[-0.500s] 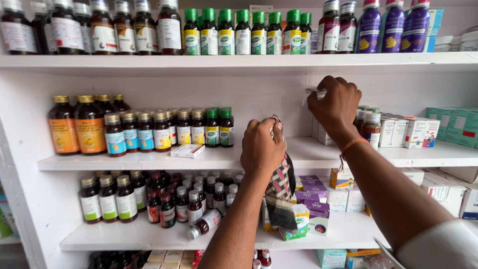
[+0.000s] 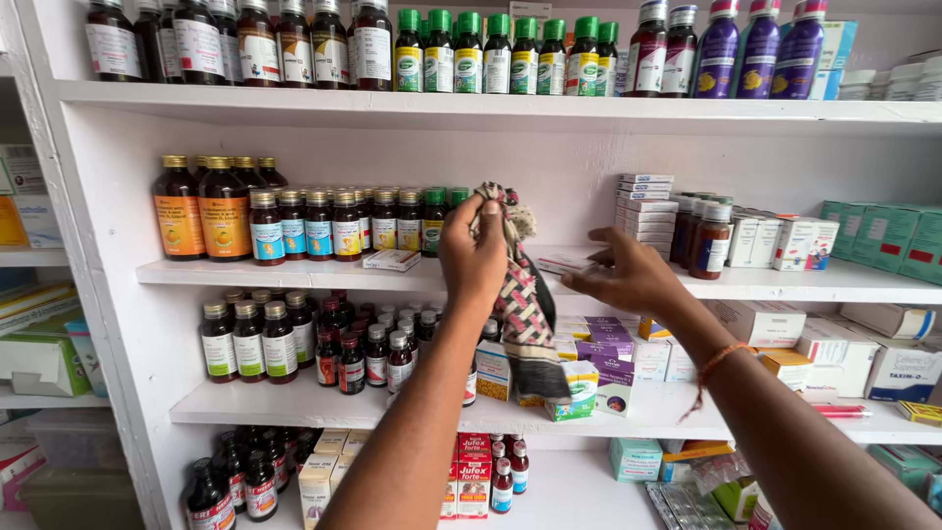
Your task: The person organizes and wipes down various medicine bottles and boxes on pharmacy shelves using a checkered cloth.
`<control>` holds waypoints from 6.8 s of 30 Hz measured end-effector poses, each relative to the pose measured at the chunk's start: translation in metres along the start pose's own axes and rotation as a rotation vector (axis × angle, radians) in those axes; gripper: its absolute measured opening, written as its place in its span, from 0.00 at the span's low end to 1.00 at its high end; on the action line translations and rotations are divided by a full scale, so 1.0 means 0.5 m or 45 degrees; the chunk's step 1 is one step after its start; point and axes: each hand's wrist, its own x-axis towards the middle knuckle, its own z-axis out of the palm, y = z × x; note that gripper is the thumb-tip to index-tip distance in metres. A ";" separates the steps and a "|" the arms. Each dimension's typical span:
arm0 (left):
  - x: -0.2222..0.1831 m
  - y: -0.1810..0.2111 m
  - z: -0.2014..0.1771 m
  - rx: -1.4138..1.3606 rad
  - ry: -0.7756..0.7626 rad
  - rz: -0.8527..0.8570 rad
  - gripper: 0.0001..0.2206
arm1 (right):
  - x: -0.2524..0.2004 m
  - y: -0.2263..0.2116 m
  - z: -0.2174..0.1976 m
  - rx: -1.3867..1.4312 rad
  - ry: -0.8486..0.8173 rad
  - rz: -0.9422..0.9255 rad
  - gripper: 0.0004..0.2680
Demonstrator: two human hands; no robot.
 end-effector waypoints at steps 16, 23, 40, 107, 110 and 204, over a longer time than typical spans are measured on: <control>-0.127 0.199 -0.008 0.062 -0.185 0.573 0.07 | -0.081 -0.122 0.097 2.002 0.071 -0.480 0.23; -0.135 0.215 -0.040 0.101 -0.274 0.575 0.04 | -0.061 -0.133 0.105 2.366 -0.275 -0.438 0.22; -0.125 0.165 -0.145 0.406 -0.426 0.753 0.07 | -0.108 -0.187 0.070 2.534 -0.102 0.364 0.21; -0.002 0.032 -0.416 0.402 0.082 0.270 0.08 | 0.139 -0.424 0.238 -0.069 -0.012 -0.207 0.20; -0.007 0.032 -0.415 0.450 0.073 0.296 0.08 | 0.125 -0.428 0.238 -0.144 0.044 -0.242 0.19; 0.051 0.022 0.016 0.684 -1.319 -0.172 0.15 | -0.007 0.016 -0.010 0.239 0.173 -0.036 0.32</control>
